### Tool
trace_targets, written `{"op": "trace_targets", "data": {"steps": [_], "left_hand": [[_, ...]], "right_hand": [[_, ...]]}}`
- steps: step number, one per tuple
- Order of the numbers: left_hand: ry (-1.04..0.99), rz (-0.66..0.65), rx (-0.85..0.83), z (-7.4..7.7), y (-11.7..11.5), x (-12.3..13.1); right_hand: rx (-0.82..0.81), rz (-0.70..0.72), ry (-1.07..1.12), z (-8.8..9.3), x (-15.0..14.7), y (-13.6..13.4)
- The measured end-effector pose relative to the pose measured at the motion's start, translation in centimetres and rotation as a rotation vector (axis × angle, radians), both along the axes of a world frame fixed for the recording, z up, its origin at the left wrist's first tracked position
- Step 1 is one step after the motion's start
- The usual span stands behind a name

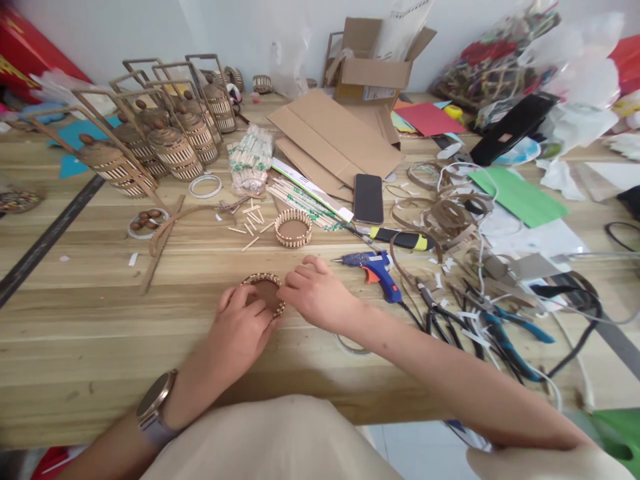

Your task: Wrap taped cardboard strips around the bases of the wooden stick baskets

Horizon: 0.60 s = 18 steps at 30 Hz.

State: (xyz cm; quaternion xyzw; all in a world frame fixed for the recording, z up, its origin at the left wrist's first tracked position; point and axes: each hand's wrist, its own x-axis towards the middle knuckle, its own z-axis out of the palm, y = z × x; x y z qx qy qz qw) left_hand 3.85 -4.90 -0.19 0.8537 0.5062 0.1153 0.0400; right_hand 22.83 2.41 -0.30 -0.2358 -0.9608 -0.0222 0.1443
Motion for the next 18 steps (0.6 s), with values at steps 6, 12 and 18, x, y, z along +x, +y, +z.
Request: {"op": "trace_targets", "data": {"steps": [6,12,18], "left_hand": [[-0.005,0.024,0.012,0.1,-0.3,-0.2],[-0.117,0.019,0.005,-1.0,0.0,0.1],[-0.142,0.023,0.007,-0.9,0.0,0.1]], "right_hand": [[-0.022,-0.118,0.053,0.0,-0.9,-2.6],[-0.277,-0.224,0.223,-0.2,-0.2,-3.6],[-0.39,-0.301,0.298,-0.6,0.8,-4.2]]}}
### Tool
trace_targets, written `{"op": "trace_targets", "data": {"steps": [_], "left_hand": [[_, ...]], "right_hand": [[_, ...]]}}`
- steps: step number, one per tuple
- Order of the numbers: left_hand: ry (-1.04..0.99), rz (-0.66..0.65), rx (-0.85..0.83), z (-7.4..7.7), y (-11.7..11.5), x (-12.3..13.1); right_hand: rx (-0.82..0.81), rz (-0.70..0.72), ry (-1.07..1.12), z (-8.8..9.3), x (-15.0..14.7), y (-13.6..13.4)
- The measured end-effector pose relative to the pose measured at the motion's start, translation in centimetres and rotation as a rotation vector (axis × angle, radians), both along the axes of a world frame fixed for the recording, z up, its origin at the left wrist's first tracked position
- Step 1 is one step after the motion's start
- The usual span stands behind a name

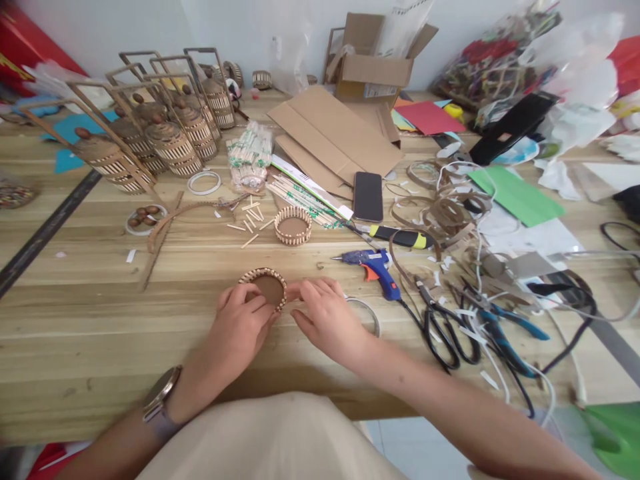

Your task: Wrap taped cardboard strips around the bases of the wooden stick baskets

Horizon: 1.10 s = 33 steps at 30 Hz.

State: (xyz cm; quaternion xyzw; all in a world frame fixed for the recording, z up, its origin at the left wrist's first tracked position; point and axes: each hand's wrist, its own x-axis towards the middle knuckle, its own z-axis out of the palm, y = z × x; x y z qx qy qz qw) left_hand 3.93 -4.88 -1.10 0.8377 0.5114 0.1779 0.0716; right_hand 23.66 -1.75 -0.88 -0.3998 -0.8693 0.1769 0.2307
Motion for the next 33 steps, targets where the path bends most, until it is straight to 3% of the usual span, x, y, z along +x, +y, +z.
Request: {"op": "trace_targets", "data": {"steps": [6,10,25,33], "left_hand": [[0.008,0.014,0.014,0.0,-0.1,0.1],[0.042,0.007,0.016,0.2,-0.1,0.1],[0.08,-0.019,0.013,0.1,0.0,-0.1],[0.102,-0.047,0.014,0.3,0.0,-0.2]], "right_hand": [[0.026,-0.109,0.006,-0.5,1.7,0.9],[0.011,-0.032,0.0,-0.7,1.8,1.3],[0.254,0.187,-0.03,-1.3,-0.4,5.2],[0.281,0.328,-0.022,-1.9,-0.4,6.5]]}}
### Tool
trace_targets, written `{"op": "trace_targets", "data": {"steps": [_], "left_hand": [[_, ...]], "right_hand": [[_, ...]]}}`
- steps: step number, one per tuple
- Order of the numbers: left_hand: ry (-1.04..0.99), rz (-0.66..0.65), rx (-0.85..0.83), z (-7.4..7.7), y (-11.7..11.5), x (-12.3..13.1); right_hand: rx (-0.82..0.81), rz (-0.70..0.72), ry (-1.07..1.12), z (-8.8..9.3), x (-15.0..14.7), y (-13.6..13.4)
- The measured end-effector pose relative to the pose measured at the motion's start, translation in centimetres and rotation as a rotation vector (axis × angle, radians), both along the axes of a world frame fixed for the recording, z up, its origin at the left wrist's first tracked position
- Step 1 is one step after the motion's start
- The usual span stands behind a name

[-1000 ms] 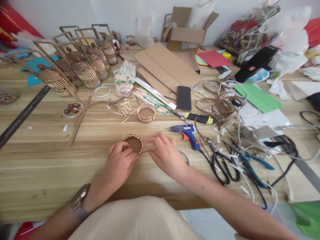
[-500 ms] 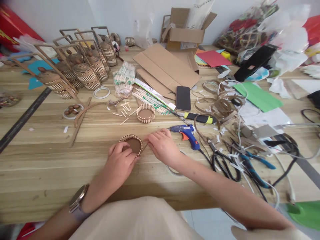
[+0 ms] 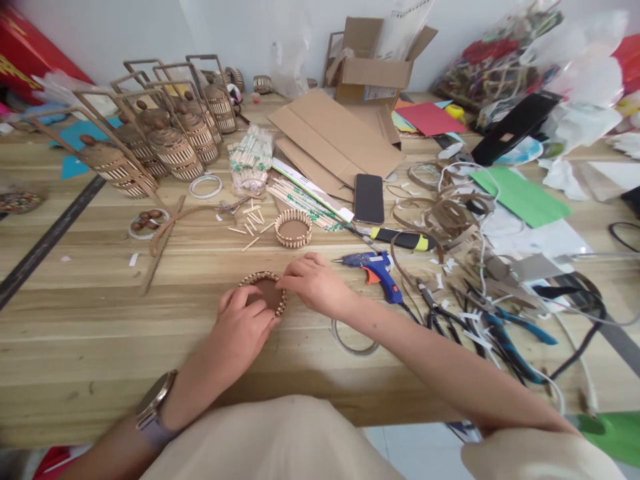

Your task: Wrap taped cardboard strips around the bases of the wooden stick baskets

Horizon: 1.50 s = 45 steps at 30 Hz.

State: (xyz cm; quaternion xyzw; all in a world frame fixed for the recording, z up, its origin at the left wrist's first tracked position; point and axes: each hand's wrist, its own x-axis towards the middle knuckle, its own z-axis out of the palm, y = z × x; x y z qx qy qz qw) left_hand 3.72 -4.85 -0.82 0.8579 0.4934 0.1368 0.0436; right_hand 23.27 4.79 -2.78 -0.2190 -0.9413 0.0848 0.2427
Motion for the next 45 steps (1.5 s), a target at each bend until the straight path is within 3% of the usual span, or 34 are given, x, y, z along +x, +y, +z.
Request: {"op": "trace_targets", "data": {"steps": [6,12,18,25,29,35,45], "left_hand": [[0.039,0.01,0.013,-0.4,-0.5,-1.5],[0.048,-0.057,-0.05,0.3,0.2,-3.1],[0.055,-0.052,-0.055,1.2,0.7,-1.9],[-0.054,0.035,0.07,-0.6,0.3,0.0],[-0.126,0.048,0.033,-1.2,0.3,-0.2],[-0.159,0.056,0.013,-0.8,0.3,-0.1],[-0.134,0.074,0.037,-1.2,0.0,1.0]], "right_hand": [[0.056,-0.041,-0.037,0.4,0.5,-2.2],[-0.052,-0.198,-0.069,0.7,0.6,-4.6],[-0.054,-0.18,-0.066,0.6,0.2,-4.7],[-0.004,-0.128,-0.036,0.6,-0.1,-4.6],[-0.085,-0.116,0.002,0.9,0.5,-4.5],[-0.168,-0.334,0.001,1.2,1.3,-5.8],[-0.359,-0.632,0.096,-0.4,-0.9,-8.2]]}}
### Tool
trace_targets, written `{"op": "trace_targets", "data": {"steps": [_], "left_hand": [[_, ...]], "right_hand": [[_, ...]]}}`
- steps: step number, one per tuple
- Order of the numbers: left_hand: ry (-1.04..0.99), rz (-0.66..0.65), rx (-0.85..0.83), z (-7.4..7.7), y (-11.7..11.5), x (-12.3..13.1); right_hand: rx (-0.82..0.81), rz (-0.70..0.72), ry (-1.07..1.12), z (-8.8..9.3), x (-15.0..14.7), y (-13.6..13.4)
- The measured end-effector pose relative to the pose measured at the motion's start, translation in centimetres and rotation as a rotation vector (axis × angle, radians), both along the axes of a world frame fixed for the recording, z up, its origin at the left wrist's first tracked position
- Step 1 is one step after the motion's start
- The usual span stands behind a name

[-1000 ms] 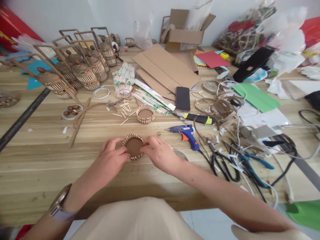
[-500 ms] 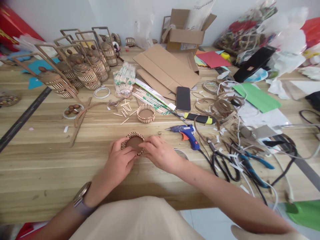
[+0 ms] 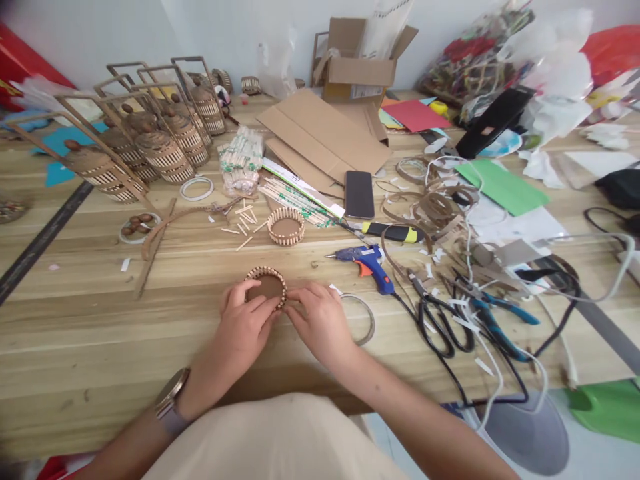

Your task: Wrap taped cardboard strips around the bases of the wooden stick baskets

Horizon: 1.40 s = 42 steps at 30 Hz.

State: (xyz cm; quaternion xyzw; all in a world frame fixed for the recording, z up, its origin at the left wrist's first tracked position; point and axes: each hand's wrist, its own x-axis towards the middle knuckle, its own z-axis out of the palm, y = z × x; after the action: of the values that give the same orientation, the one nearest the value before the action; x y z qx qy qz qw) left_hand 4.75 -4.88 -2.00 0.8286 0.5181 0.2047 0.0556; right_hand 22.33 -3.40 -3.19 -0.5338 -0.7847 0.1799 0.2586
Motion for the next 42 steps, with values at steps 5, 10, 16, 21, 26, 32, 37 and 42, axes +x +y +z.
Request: {"op": "trace_targets", "data": {"steps": [5,10,16,21,26,32,37,42], "left_hand": [[0.002,-0.008,-0.006,-0.1,0.1,0.1],[-0.014,0.006,-0.014,0.0,0.0,0.2],[-0.007,0.015,-0.038,-0.1,-0.1,0.2],[0.014,0.01,-0.043,-0.1,-0.2,0.2],[0.035,0.014,-0.026,0.0,-0.2,0.2],[0.07,0.005,-0.021,0.2,-0.2,0.2],[0.062,0.009,0.008,0.1,-0.2,0.2],[0.049,0.002,0.005,0.1,-0.3,0.3]], "right_hand": [[0.073,-0.048,-0.006,-0.2,-0.5,-0.1],[0.1,-0.046,0.002,-0.4,-0.7,-0.3],[0.174,0.017,0.074,-0.5,-0.5,-0.5],[0.2,0.134,0.133,-0.3,-0.3,-0.3],[0.182,0.22,0.153,0.0,0.1,-0.2],[0.156,0.273,0.122,0.5,0.7,-0.2],[0.109,0.269,0.086,0.5,1.1,0.2],[0.104,0.22,0.057,-0.2,1.1,1.0]]}}
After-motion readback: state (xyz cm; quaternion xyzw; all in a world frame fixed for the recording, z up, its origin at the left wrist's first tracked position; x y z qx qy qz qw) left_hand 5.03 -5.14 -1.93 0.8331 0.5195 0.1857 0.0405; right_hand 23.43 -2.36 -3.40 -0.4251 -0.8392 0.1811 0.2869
